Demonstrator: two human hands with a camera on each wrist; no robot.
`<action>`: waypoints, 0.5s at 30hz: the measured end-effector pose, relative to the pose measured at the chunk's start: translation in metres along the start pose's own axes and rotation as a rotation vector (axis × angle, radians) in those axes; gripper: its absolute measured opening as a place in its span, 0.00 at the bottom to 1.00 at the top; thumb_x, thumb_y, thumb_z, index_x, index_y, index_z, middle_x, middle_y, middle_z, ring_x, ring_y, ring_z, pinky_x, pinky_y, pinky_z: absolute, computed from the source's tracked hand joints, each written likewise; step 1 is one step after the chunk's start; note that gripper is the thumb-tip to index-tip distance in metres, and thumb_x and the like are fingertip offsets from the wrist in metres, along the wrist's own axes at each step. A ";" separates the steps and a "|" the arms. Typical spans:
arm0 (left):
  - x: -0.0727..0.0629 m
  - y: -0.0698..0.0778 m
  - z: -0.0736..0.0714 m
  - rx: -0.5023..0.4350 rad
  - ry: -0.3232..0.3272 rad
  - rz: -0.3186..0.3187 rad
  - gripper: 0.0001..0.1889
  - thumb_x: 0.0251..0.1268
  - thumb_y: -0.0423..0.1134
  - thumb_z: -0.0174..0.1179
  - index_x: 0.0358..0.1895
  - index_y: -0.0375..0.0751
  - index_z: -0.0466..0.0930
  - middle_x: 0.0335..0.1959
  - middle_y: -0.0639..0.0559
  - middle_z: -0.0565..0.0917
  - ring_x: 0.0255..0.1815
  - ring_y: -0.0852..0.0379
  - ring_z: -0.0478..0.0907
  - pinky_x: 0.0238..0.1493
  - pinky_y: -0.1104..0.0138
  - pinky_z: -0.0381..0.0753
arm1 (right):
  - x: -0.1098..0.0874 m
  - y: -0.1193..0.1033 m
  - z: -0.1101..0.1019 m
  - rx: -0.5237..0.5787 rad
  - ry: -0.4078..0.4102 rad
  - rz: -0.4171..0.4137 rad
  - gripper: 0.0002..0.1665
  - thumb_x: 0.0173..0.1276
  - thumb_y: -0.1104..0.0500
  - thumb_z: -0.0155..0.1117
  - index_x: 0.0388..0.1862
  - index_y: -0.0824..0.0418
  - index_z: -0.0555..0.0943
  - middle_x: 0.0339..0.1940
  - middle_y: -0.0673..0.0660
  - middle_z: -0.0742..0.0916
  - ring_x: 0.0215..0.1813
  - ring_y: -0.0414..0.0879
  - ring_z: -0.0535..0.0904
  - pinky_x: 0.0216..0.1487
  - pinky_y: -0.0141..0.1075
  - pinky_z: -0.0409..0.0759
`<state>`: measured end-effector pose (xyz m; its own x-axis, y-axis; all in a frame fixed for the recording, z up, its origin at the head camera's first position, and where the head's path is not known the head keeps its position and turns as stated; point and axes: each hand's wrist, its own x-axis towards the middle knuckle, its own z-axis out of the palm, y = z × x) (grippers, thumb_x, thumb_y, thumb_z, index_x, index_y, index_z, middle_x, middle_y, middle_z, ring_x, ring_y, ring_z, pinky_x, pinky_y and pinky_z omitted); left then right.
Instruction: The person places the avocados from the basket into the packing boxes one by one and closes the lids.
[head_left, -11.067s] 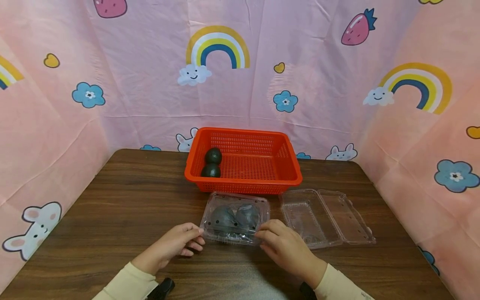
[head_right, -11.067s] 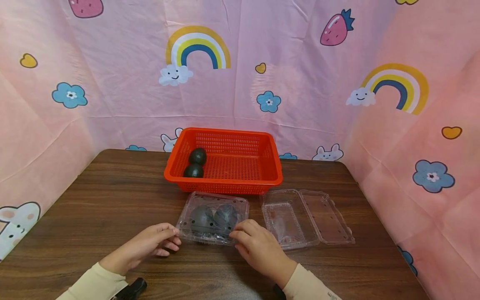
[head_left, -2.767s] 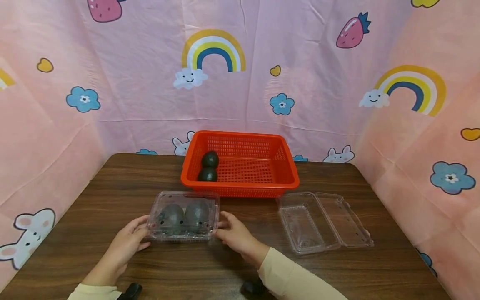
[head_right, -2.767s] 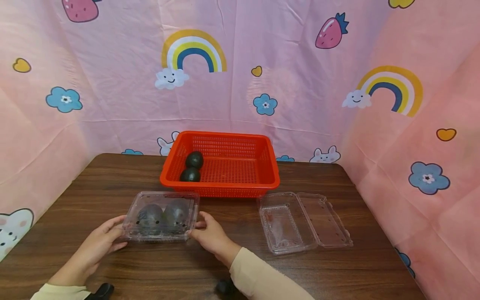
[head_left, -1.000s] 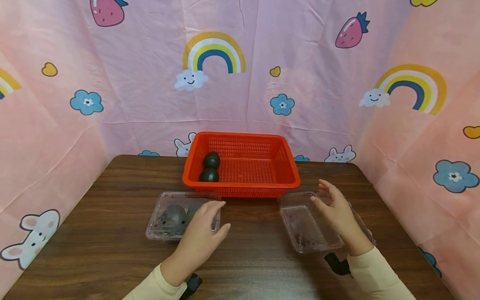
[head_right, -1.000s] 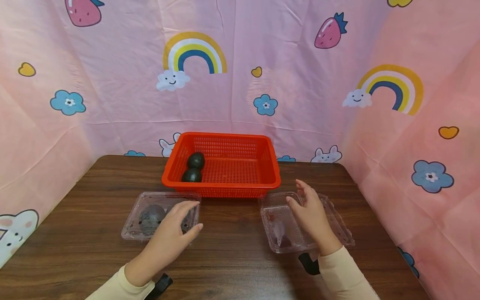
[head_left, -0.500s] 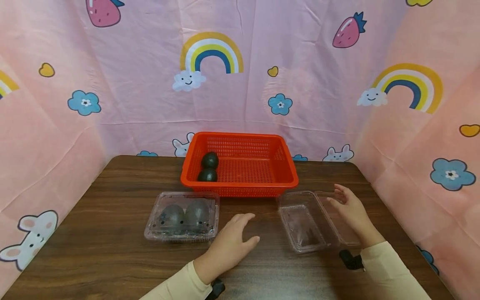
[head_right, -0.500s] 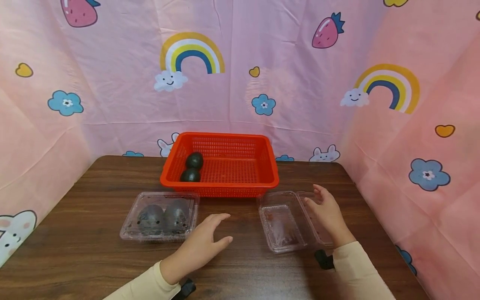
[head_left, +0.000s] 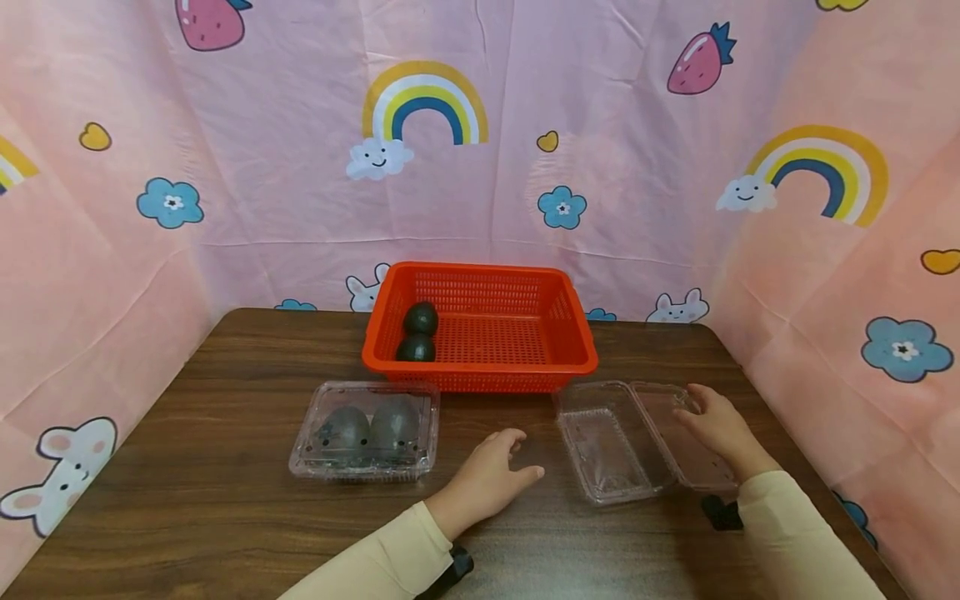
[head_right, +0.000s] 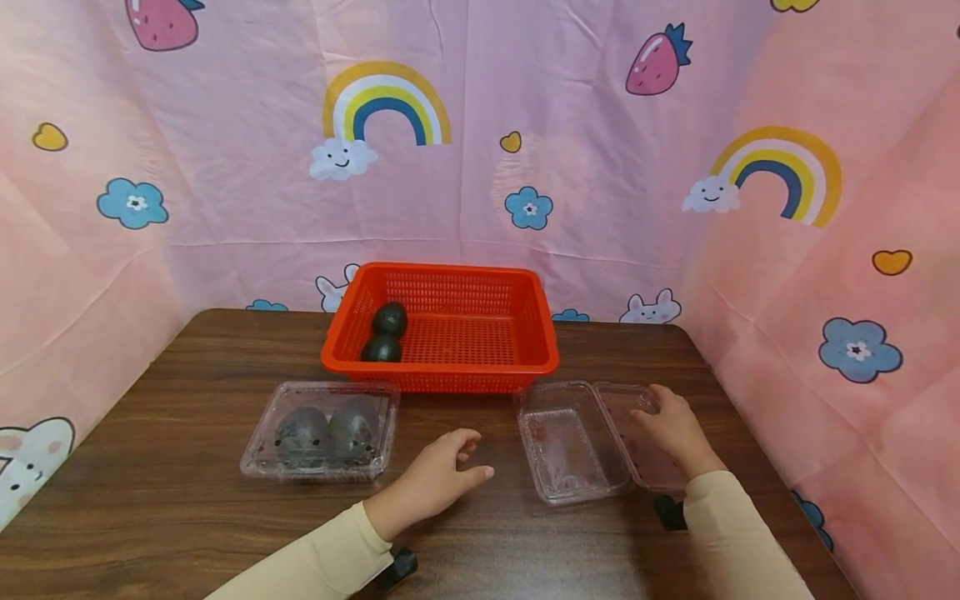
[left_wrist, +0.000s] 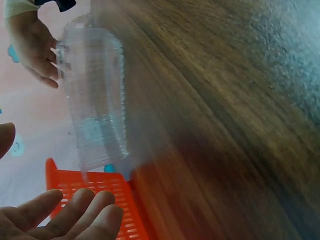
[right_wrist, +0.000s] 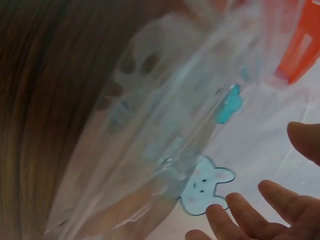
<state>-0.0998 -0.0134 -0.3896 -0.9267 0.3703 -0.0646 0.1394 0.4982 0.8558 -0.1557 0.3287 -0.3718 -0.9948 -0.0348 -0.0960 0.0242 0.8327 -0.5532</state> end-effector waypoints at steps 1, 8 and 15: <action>0.002 -0.001 0.002 0.002 0.000 -0.003 0.30 0.63 0.44 0.64 0.62 0.29 0.69 0.57 0.35 0.75 0.58 0.39 0.74 0.55 0.47 0.74 | 0.000 0.003 -0.001 -0.018 -0.006 0.002 0.42 0.73 0.53 0.54 0.68 0.84 0.52 0.66 0.84 0.62 0.65 0.77 0.60 0.59 0.64 0.65; 0.017 -0.003 0.017 0.016 -0.019 -0.018 0.28 0.63 0.44 0.64 0.59 0.28 0.71 0.54 0.35 0.77 0.55 0.38 0.75 0.53 0.47 0.74 | 0.002 0.023 -0.005 -0.055 -0.057 0.077 0.41 0.73 0.54 0.52 0.67 0.85 0.52 0.65 0.85 0.63 0.63 0.79 0.61 0.57 0.65 0.66; 0.024 -0.002 0.023 0.003 -0.041 -0.065 0.27 0.63 0.44 0.64 0.58 0.29 0.72 0.50 0.37 0.79 0.52 0.39 0.75 0.50 0.46 0.74 | 0.004 0.038 -0.005 -0.084 -0.101 0.155 0.45 0.70 0.51 0.52 0.66 0.87 0.52 0.64 0.86 0.60 0.64 0.81 0.58 0.59 0.65 0.63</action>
<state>-0.1140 0.0123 -0.4047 -0.9187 0.3690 -0.1410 0.0808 0.5247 0.8474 -0.1597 0.3628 -0.3889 -0.9645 0.0457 -0.2600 0.1641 0.8754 -0.4547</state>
